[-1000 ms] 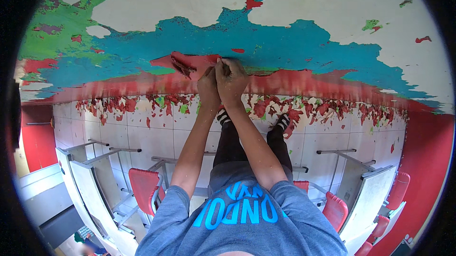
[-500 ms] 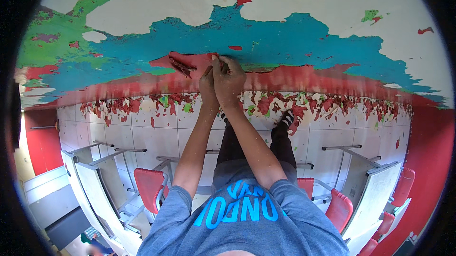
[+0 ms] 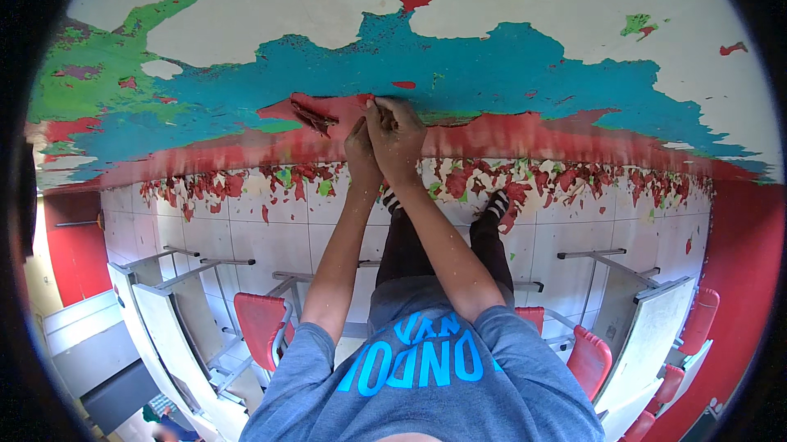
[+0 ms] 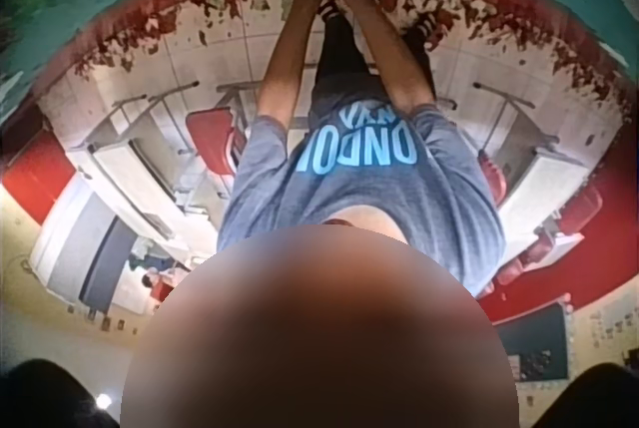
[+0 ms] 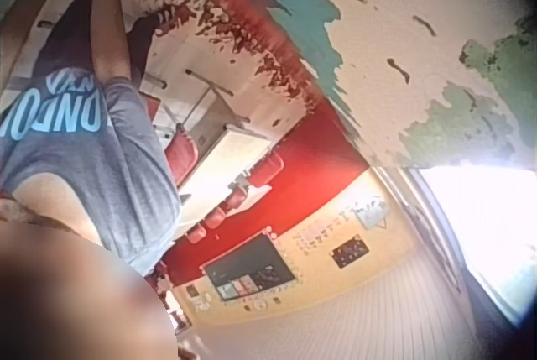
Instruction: Scraping layers of old paint off a wall or ceiling using a manual scraper.
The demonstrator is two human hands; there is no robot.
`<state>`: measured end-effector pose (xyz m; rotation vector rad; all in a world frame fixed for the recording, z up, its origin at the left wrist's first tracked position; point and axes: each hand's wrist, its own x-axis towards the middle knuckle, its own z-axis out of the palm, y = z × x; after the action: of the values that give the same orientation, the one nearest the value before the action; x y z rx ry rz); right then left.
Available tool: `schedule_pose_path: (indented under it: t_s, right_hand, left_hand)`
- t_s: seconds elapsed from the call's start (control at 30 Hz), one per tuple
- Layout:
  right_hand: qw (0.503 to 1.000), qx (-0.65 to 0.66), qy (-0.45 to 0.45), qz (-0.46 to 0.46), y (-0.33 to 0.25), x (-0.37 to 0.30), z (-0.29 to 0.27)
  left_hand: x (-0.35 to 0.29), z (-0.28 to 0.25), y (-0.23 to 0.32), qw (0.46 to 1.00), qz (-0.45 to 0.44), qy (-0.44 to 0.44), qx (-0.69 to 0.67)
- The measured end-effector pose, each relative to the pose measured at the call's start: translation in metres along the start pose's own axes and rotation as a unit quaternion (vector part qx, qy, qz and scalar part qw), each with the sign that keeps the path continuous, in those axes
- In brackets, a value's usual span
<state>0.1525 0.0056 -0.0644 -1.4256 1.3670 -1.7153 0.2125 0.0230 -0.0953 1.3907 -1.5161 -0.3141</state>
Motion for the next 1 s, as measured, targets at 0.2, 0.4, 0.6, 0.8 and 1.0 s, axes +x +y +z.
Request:
schedule_pose_path:
  t_s: [0.2,0.4,0.6,0.8,1.0]
  right_hand:
    - [0.982,0.107,0.043,0.152,-0.009,-0.007,0.013]
    - [0.988,0.083,0.037,0.128,-0.008,-0.006,0.013]
    - [1.0,0.008,0.017,-0.005,-0.005,-0.002,0.006]
    - [0.992,0.062,0.039,0.107,-0.012,-0.006,0.013]
    - [1.0,0.002,-0.003,-0.03,-0.008,-0.001,0.008]
  left_hand:
    - [-0.004,0.0,-0.006,0.998,-0.022,-0.003,-0.053]
    - [-0.004,-0.001,-0.007,0.998,-0.034,-0.011,-0.048]
    - [-0.002,0.001,-0.004,0.999,0.008,0.006,-0.039]
    - [-0.004,-0.002,-0.005,0.999,-0.018,-0.012,-0.033]
    - [-0.003,-0.001,-0.005,0.999,-0.01,-0.003,-0.04]
